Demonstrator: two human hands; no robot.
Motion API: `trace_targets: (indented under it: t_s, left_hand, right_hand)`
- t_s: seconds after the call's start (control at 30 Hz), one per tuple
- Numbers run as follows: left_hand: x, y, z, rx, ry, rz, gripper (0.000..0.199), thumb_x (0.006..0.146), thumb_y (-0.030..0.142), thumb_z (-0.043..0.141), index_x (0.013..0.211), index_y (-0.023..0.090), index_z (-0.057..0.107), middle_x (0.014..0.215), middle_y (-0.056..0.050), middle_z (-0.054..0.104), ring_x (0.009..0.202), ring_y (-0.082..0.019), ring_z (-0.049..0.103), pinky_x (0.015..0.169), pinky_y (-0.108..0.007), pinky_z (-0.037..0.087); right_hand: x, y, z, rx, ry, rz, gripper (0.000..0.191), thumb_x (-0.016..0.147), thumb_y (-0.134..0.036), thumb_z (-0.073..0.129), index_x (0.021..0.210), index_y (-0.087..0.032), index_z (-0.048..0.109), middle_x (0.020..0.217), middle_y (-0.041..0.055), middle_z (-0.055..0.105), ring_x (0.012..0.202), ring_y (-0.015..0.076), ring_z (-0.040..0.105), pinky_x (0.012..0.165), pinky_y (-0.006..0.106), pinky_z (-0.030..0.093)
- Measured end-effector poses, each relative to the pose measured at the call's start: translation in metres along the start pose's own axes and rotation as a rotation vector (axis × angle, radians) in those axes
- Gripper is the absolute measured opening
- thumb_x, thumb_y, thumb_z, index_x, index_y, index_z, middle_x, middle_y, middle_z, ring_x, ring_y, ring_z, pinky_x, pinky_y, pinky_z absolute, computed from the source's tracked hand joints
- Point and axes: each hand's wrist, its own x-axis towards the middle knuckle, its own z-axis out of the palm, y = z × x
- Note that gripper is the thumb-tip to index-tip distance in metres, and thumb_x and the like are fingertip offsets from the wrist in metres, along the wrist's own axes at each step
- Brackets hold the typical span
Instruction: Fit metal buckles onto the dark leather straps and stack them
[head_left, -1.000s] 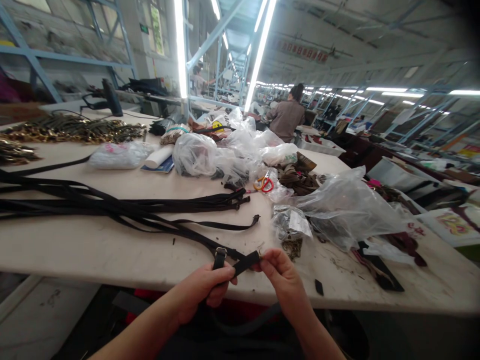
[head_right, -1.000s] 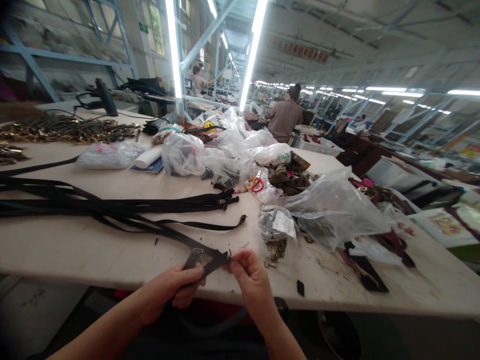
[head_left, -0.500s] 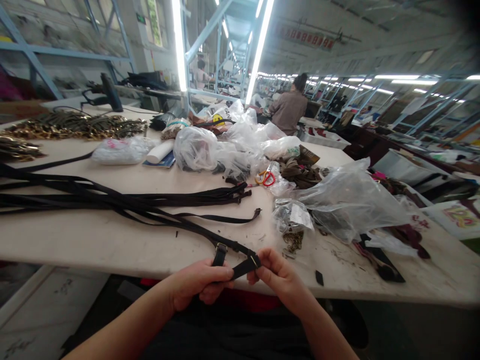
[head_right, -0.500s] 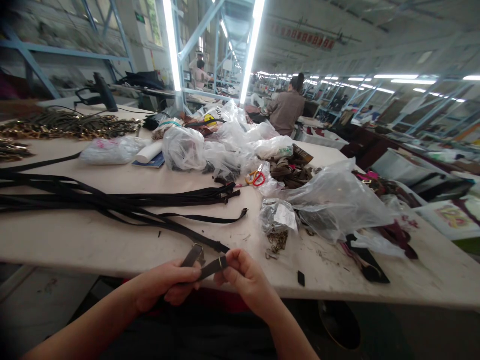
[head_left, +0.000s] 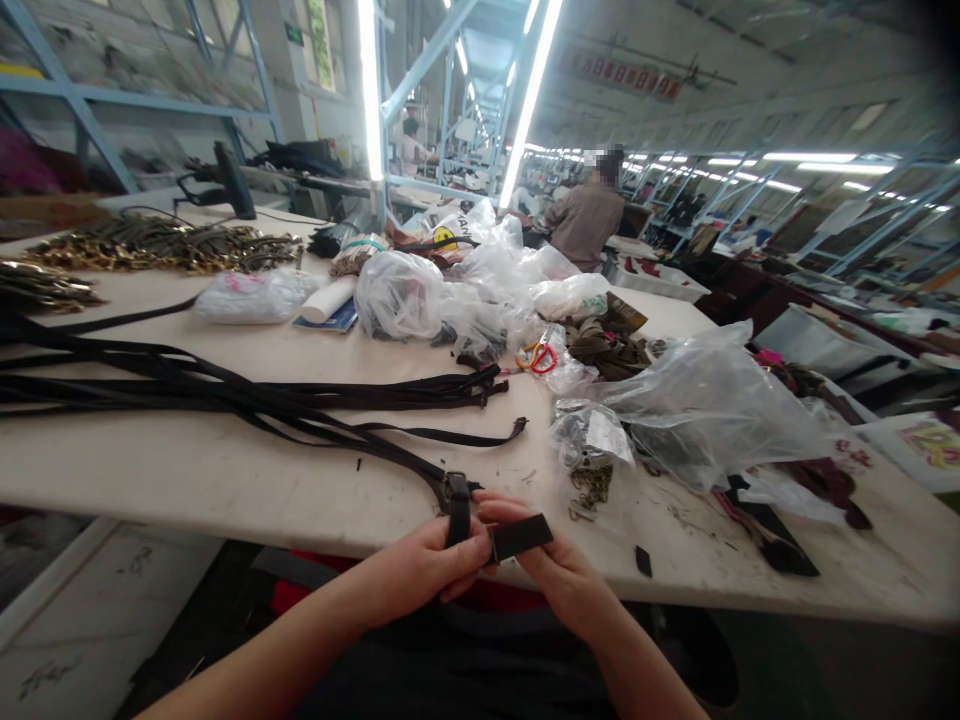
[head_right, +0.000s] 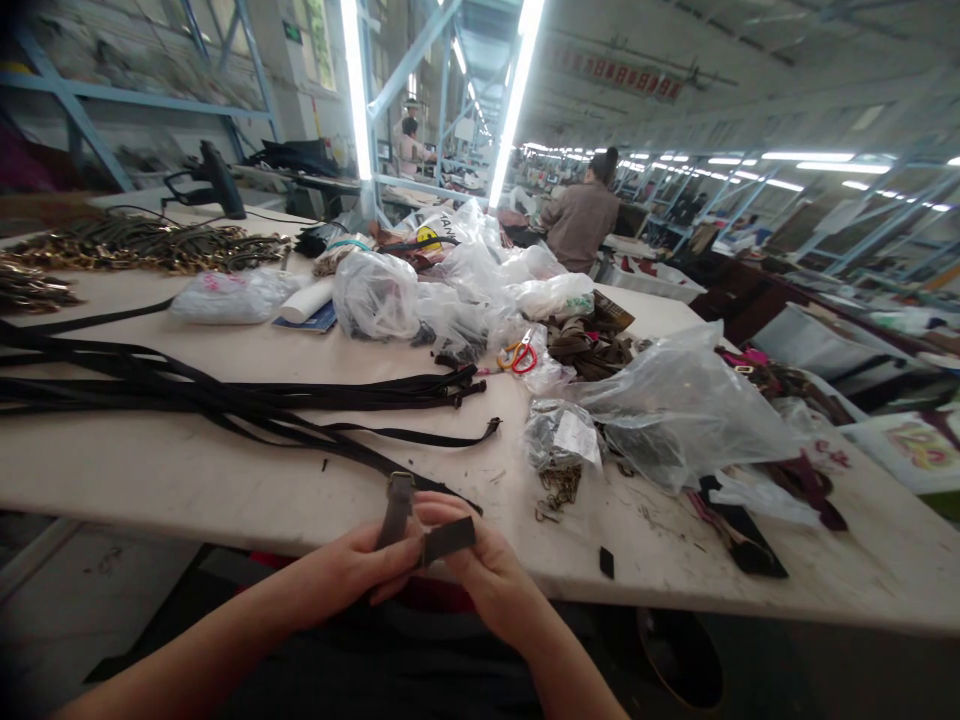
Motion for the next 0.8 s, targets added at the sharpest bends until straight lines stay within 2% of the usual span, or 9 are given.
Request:
trace_targets:
  t_s: [0.07, 0.17, 0.27, 0.37, 0.47, 0.6, 0.7, 0.8]
  left_hand:
    - [0.0, 0.002, 0.002, 0.035, 0.025, -0.002, 0.039, 0.083, 0.052, 0.039, 0.079, 0.015, 0.053, 0.053, 0.006, 0.036, 0.051, -0.009, 0.032, 0.05, -0.022, 0.027]
    - [0.002, 0.004, 0.002, 0.186, 0.111, 0.076, 0.036, 0.086, 0.045, 0.036, 0.085, 0.016, 0.057, 0.064, 0.001, 0.049, 0.062, -0.012, 0.044, 0.061, -0.022, 0.036]
    - [0.007, 0.001, -0.001, 0.498, 0.269, 0.121, 0.03, 0.088, 0.033, 0.034, 0.095, 0.018, 0.059, 0.09, -0.006, 0.061, 0.085, -0.02, 0.054, 0.079, -0.028, 0.039]
    - [0.014, -0.005, -0.007, 0.83, 0.332, 0.057, 0.034, 0.087, 0.023, 0.034, 0.114, 0.022, 0.054, 0.101, -0.01, 0.062, 0.092, -0.024, 0.057, 0.081, -0.033, 0.041]
    - [0.018, -0.013, -0.013, 1.144, 0.327, 0.042, 0.05, 0.083, 0.01, 0.034, 0.13, 0.026, 0.041, 0.097, -0.011, 0.062, 0.082, -0.024, 0.06, 0.073, -0.034, 0.044]
    - [0.016, -0.016, -0.022, 1.411, 0.325, 0.04, 0.063, 0.078, 0.005, 0.035, 0.136, 0.027, 0.029, 0.085, -0.009, 0.061, 0.069, -0.023, 0.059, 0.062, -0.032, 0.044]
    - [0.012, -0.014, -0.025, 1.467, 0.326, 0.054, 0.062, 0.079, 0.006, 0.036, 0.137, 0.027, 0.03, 0.084, -0.008, 0.06, 0.069, -0.022, 0.059, 0.062, -0.03, 0.044]
    - [0.01, -0.008, -0.021, 1.401, 0.294, 0.072, 0.055, 0.08, 0.008, 0.038, 0.133, 0.025, 0.036, 0.092, -0.009, 0.061, 0.078, -0.023, 0.059, 0.068, -0.031, 0.045]
  right_hand:
    - [0.003, 0.002, 0.007, 0.113, 0.0, 0.022, 0.027, 0.086, -0.042, 0.045, 0.093, -0.023, 0.062, 0.124, 0.0049, 0.05, 0.11, 0.0211, 0.048, 0.094, 0.034, 0.037]
    - [0.004, 0.002, 0.01, 0.237, 0.144, 0.022, 0.027, 0.082, -0.046, 0.051, 0.075, -0.021, 0.059, 0.109, 0.0064, 0.057, 0.101, 0.0215, 0.052, 0.087, 0.033, 0.041]
    - [0.006, -0.002, 0.005, 0.312, 0.26, 0.021, 0.029, 0.083, -0.048, 0.048, 0.074, -0.021, 0.054, 0.071, 0.0021, 0.058, 0.073, 0.0159, 0.055, 0.073, 0.03, 0.044]
    - [0.011, -0.002, 0.0, 0.19, 0.169, 0.194, 0.033, 0.083, -0.05, 0.047, 0.074, -0.018, 0.05, 0.048, -0.0056, 0.042, 0.045, 0.0079, 0.037, 0.049, 0.021, 0.033]
    - [0.016, 0.001, 0.002, 0.122, 0.101, 0.319, 0.039, 0.08, -0.055, 0.048, 0.073, -0.017, 0.046, 0.045, -0.0081, 0.037, 0.04, 0.0052, 0.026, 0.041, 0.019, 0.02]
    - [0.014, 0.004, 0.003, 0.154, 0.088, 0.346, 0.04, 0.078, -0.057, 0.048, 0.072, -0.018, 0.042, 0.046, -0.0088, 0.036, 0.04, 0.0047, 0.026, 0.04, 0.019, 0.018]
    - [0.011, 0.004, 0.001, 0.088, 0.074, 0.325, 0.042, 0.077, -0.059, 0.048, 0.07, -0.018, 0.042, 0.045, -0.0088, 0.036, 0.039, 0.0048, 0.026, 0.04, 0.019, 0.018]
    - [0.008, 0.004, -0.002, -0.017, 0.069, 0.295, 0.044, 0.077, -0.062, 0.046, 0.069, -0.018, 0.043, 0.045, -0.0087, 0.036, 0.04, 0.0049, 0.026, 0.04, 0.019, 0.019]
